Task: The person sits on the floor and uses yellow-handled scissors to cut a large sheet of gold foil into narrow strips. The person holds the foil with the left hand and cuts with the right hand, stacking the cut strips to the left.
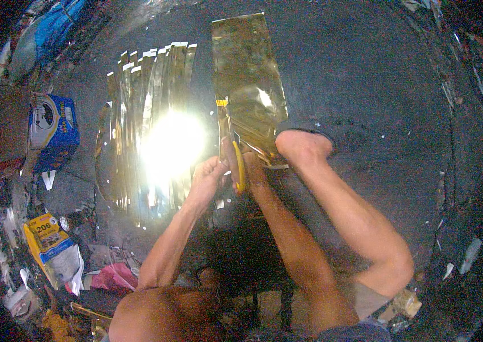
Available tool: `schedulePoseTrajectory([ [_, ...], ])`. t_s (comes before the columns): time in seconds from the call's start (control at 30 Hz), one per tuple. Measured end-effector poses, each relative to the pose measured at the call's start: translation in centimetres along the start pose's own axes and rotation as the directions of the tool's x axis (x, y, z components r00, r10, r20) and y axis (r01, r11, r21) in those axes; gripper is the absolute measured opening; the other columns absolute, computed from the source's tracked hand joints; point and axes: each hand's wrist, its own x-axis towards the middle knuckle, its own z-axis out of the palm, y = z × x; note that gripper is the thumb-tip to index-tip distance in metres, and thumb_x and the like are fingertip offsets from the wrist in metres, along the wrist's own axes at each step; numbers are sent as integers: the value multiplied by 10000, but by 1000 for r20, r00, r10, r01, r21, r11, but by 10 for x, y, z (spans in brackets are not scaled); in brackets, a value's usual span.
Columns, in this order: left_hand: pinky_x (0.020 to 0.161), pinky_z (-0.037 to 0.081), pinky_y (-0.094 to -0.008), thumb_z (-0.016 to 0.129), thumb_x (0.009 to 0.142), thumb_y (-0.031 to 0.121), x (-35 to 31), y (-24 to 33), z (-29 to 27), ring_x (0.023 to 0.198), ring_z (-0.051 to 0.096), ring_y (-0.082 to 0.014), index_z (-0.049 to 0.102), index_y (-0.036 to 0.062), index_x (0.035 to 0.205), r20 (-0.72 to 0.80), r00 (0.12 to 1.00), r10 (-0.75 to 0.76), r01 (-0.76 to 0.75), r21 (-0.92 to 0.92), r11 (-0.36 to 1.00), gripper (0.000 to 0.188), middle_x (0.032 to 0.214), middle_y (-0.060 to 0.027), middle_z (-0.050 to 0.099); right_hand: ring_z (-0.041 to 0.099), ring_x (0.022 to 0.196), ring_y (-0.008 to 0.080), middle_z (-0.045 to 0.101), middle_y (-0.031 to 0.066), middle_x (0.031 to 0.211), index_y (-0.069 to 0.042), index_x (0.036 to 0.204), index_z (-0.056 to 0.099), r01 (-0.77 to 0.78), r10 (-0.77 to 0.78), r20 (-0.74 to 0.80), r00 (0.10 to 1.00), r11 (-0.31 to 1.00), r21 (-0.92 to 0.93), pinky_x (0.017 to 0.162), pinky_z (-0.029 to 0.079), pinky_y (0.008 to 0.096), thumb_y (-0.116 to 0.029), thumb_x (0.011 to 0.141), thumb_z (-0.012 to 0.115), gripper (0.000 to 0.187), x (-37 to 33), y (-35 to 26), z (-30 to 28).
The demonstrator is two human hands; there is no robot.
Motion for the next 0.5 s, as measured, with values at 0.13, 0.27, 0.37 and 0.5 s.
schedulePoseTrajectory([
  [0.13, 473, 250, -214, 552, 938, 234, 4, -6, -3, 505, 350, -30, 588, 67, 779, -35, 999, 0, 1, 37, 999, 233, 567, 53, 468, 535, 373, 179, 533, 99, 499, -10, 670, 558, 135, -135, -41, 990, 991, 1, 341, 428, 325, -684, 897, 292, 759, 3, -14, 0],
  [0.27, 469, 245, -217, 563, 933, 240, 0, -5, -1, 502, 345, -29, 590, 73, 783, -54, 999, 2, -3, -27, 1000, 226, 564, 68, 435, 615, 555, 222, 615, 108, 633, -24, 769, 630, 131, -133, -17, 991, 986, -101, 497, 495, 348, -665, 891, 338, 714, 20, -27, -7],
  [0.37, 461, 235, -216, 563, 933, 243, -3, 6, 1, 493, 339, -28, 585, 74, 781, -57, 998, -4, 2, -29, 1000, 229, 567, 71, 433, 669, 710, 260, 681, 117, 766, -50, 867, 684, 126, -129, -1, 992, 972, -197, 632, 542, 369, -649, 879, 393, 666, 33, -36, -12],
  [0.5, 447, 227, -215, 562, 936, 242, -9, 15, 4, 477, 330, -27, 578, 79, 775, -41, 999, 11, -13, -41, 999, 229, 561, 73, 431, 656, 756, 279, 667, 141, 820, -46, 929, 660, 145, -154, -27, 988, 967, -209, 665, 527, 383, -686, 853, 365, 709, 44, -48, -19],
])
